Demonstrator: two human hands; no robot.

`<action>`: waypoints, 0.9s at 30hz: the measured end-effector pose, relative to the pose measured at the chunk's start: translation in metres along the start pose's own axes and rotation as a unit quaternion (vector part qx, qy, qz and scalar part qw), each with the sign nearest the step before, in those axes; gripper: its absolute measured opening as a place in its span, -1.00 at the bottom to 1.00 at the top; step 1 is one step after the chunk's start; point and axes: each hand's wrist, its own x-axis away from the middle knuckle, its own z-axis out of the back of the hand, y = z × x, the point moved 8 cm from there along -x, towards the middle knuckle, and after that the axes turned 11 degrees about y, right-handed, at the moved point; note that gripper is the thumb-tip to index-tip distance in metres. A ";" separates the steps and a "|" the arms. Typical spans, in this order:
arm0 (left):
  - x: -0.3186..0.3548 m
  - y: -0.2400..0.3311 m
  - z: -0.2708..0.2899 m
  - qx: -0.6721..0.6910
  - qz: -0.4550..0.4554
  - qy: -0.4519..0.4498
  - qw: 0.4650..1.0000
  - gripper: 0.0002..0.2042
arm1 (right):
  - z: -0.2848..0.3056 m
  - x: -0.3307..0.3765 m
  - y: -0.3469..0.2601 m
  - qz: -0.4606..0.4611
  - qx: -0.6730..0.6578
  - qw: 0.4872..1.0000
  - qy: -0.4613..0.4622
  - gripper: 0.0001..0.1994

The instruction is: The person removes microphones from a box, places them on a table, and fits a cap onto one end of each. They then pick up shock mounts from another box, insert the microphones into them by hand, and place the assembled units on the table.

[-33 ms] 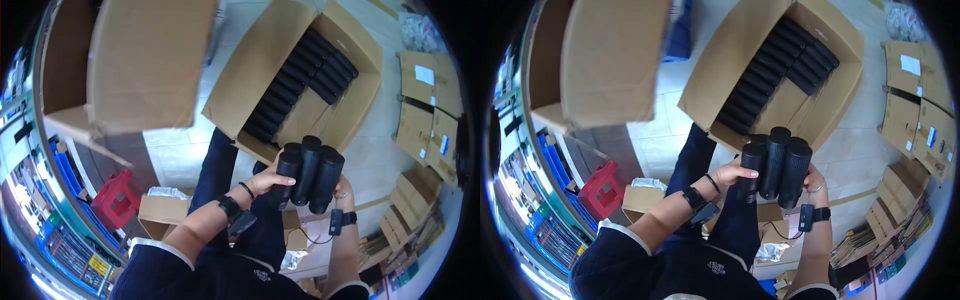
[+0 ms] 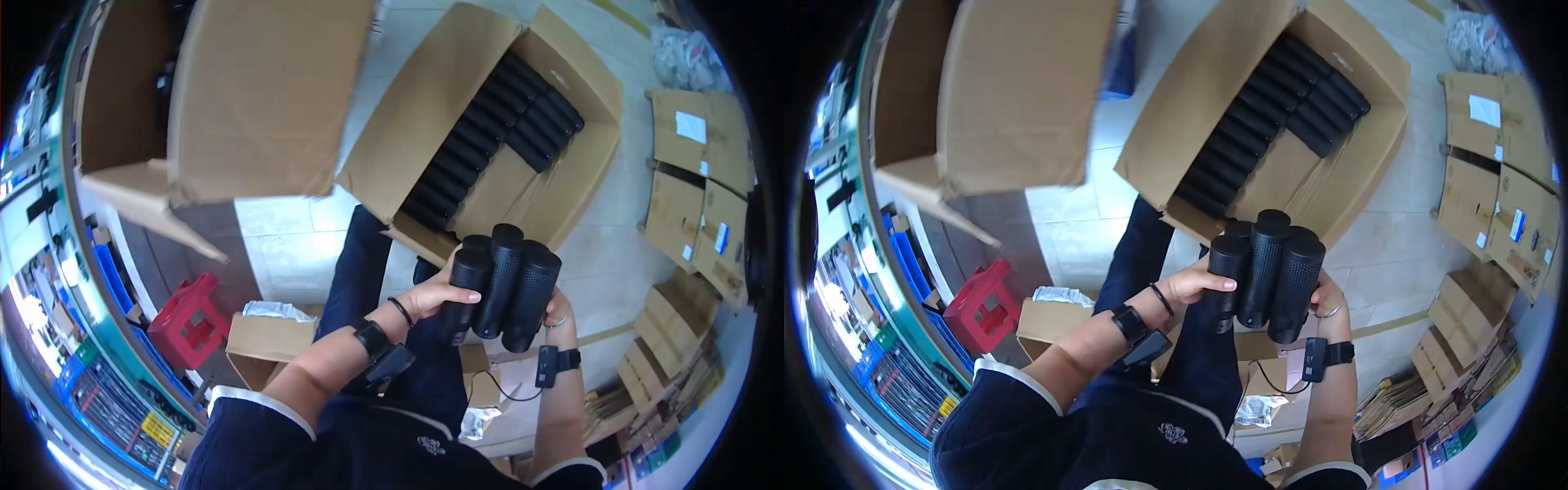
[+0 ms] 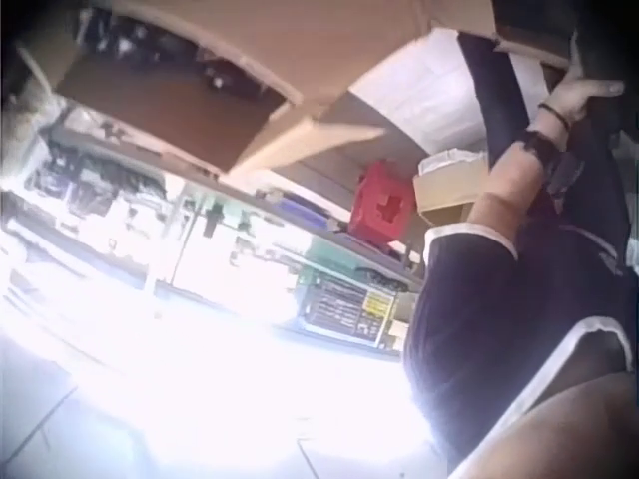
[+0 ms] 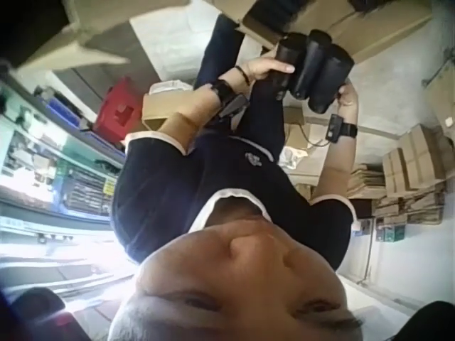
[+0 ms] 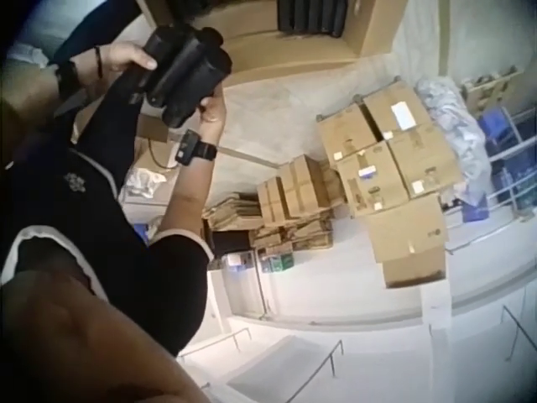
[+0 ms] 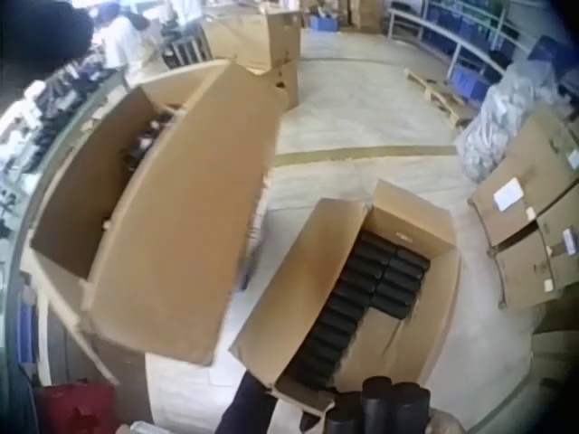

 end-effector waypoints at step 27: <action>0.801 0.171 0.230 0.281 -0.460 0.121 0.834 -0.42 | -0.843 0.001 0.336 -0.230 0.387 0.834 -0.320 -0.20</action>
